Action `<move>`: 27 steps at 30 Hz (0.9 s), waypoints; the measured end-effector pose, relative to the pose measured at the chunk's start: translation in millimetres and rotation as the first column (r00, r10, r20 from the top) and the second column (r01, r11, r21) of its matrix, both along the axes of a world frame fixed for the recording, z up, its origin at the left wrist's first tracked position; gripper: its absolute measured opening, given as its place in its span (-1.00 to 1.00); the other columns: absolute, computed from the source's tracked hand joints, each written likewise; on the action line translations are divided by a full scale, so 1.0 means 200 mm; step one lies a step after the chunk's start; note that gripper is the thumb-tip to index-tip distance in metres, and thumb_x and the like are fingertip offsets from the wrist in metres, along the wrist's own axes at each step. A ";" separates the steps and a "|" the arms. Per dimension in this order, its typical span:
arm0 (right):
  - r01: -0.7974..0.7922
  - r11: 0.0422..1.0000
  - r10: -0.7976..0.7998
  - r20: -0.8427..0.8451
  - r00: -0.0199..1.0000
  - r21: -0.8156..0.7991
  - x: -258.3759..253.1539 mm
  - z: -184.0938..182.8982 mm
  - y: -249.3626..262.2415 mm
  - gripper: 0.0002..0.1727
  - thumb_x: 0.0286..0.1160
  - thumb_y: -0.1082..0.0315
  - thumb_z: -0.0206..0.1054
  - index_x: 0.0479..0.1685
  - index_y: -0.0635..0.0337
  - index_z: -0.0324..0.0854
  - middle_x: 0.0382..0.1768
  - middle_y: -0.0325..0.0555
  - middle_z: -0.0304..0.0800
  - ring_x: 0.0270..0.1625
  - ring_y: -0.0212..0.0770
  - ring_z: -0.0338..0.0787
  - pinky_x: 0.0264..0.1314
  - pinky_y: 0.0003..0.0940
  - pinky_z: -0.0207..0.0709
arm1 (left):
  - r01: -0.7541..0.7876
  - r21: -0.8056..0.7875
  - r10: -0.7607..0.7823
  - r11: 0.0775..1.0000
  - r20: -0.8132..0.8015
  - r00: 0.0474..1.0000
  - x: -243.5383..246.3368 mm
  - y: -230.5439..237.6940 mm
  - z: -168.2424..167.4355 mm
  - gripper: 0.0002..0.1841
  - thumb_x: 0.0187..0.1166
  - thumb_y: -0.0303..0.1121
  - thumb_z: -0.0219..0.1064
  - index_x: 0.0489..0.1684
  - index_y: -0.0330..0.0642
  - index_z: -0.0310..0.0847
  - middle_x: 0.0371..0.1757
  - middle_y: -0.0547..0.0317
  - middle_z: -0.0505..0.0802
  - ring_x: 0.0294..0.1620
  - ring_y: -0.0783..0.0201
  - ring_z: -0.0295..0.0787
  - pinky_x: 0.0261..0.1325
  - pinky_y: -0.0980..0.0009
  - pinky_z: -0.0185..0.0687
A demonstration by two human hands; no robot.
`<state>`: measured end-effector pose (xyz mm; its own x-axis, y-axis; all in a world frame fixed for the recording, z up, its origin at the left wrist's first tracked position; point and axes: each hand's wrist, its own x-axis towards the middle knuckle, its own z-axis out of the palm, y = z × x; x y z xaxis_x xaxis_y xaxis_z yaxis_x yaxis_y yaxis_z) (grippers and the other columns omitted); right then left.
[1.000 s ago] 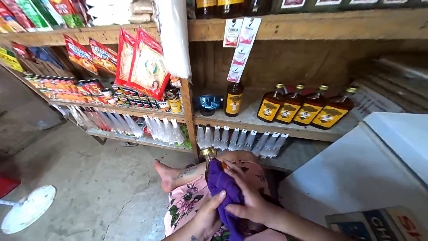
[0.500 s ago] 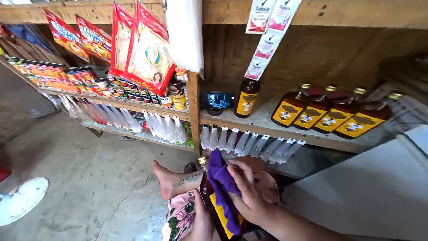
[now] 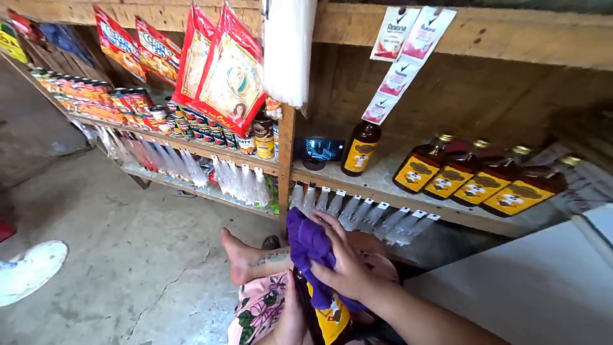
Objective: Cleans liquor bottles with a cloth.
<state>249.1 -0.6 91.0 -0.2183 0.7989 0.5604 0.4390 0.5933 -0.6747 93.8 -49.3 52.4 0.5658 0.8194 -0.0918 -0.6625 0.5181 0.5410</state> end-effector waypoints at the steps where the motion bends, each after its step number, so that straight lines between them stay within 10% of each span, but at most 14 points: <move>1: -0.001 1.000 0.001 0.028 1.000 0.022 -0.01 -0.01 -0.02 -0.19 0.46 -0.01 0.39 0.68 0.27 0.36 0.66 0.20 0.38 0.71 -0.05 0.39 0.71 -0.08 0.35 | -0.023 -0.002 0.023 1.000 -0.013 1.000 0.00 0.00 0.01 -0.12 0.27 0.60 0.15 0.32 0.05 0.57 0.17 0.25 0.86 0.24 0.31 0.80 0.24 0.23 0.77; 5: -0.212 0.956 0.123 0.375 0.919 0.204 -0.03 -0.07 -0.14 -0.42 0.61 -0.16 0.18 0.55 -0.17 0.53 0.56 -0.23 0.61 0.77 -0.07 0.35 0.82 0.17 0.08 | -0.041 -0.080 0.029 0.996 -0.147 0.989 -0.06 -0.10 0.03 -0.48 0.81 0.00 -0.24 -0.21 -0.03 0.66 -0.33 0.36 0.90 -0.26 0.52 0.84 -0.14 0.55 0.74; 7: -0.338 0.923 0.207 0.504 0.838 0.182 -0.04 -0.07 -0.18 -0.43 0.55 -0.14 0.29 0.56 -0.29 0.53 0.60 -0.39 0.58 0.83 -0.10 0.23 0.84 0.35 -0.18 | 0.178 0.027 -0.154 0.984 -0.381 0.912 -0.16 -0.10 0.06 -0.64 0.71 -0.49 -0.19 -0.29 -0.01 0.57 -0.44 0.54 0.76 -0.38 0.68 0.67 -0.20 0.70 0.58; 10: -0.335 0.924 0.210 0.488 0.847 0.183 -0.02 -0.08 -0.17 -0.44 0.55 -0.05 0.25 0.58 -0.28 0.52 0.61 -0.40 0.57 0.84 -0.06 0.20 0.80 0.42 -0.22 | 0.211 0.033 -0.168 0.977 -0.491 0.855 -0.13 -0.08 0.08 -0.70 0.62 -0.64 -0.07 -0.23 -0.09 0.57 -0.39 0.49 0.74 -0.32 0.64 0.64 -0.09 0.67 0.56; 12: -0.246 0.956 0.170 0.381 0.909 0.161 0.01 -0.06 -0.14 -0.47 0.64 -0.06 0.15 0.58 -0.23 0.52 0.60 -0.35 0.57 0.83 -0.02 0.23 0.79 0.44 -0.15 | -0.007 -0.063 -0.018 0.998 -0.403 0.915 -0.03 -0.09 0.09 -0.61 0.77 -0.50 -0.33 -0.26 -0.06 0.48 -0.40 0.38 0.71 -0.31 0.54 0.63 -0.13 0.57 0.56; 14: -0.131 0.985 0.110 0.177 0.978 0.109 0.05 -0.07 -0.08 -0.41 0.75 -0.09 0.08 0.62 0.00 0.48 0.60 -0.12 0.58 0.79 -0.02 0.31 0.83 0.31 -0.01 | -0.054 -0.029 0.049 0.998 -0.162 0.986 0.03 -0.05 0.04 -0.45 0.82 0.06 -0.33 -0.04 0.01 0.63 -0.13 0.31 0.89 0.00 0.41 0.82 0.12 0.37 0.75; 16: -0.055 0.998 0.055 -0.027 0.998 0.002 0.07 -0.08 -0.04 -0.30 0.74 0.02 0.16 0.70 0.34 0.30 0.64 0.14 0.46 0.74 -0.12 0.38 0.83 -0.07 0.18 | 0.015 -0.028 -0.017 1.000 -0.079 0.997 0.05 -0.01 0.09 -0.14 0.49 0.58 -0.23 0.25 0.08 0.63 0.10 0.28 0.89 0.20 0.34 0.82 0.26 0.24 0.76; 19: -0.030 0.999 0.027 -0.117 0.993 -0.016 0.04 -0.08 -0.05 -0.21 0.74 0.13 0.18 0.78 0.50 0.02 0.73 0.29 0.25 0.76 -0.21 0.32 0.81 -0.32 0.21 | -0.034 -0.065 0.026 0.997 -0.117 0.993 0.06 -0.01 0.19 -0.12 0.52 0.56 -0.34 0.35 0.05 0.52 0.10 0.28 0.88 0.19 0.36 0.82 0.20 0.27 0.79; 23: -0.003 0.989 0.005 -0.016 1.000 0.149 0.03 -0.11 -0.06 -0.29 0.75 0.00 0.15 0.80 0.10 0.15 0.75 0.21 0.23 0.81 -0.09 0.23 0.83 -0.14 0.19 | -0.092 -0.110 0.077 0.990 -0.135 0.988 0.05 -0.02 0.18 -0.15 0.51 0.56 -0.24 0.31 0.05 0.55 0.11 0.30 0.89 0.18 0.40 0.82 0.18 0.30 0.79; 27: -0.029 0.993 0.024 0.043 0.999 0.113 0.03 -0.11 -0.06 -0.31 0.70 0.01 0.19 0.71 0.21 0.29 0.66 0.20 0.39 0.77 -0.05 0.32 0.80 -0.09 0.21 | -0.103 -0.116 0.080 0.988 -0.192 0.978 0.05 -0.02 0.20 -0.18 0.65 0.43 -0.51 0.43 0.05 0.42 0.21 0.35 0.82 0.28 0.47 0.72 0.26 0.38 0.69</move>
<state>254.8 -12.5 69.9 -0.2635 0.7240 0.6375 0.4485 0.6770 -0.5836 103.6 -54.1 92.3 0.4522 0.8422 -0.2936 -0.6039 0.5314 0.5941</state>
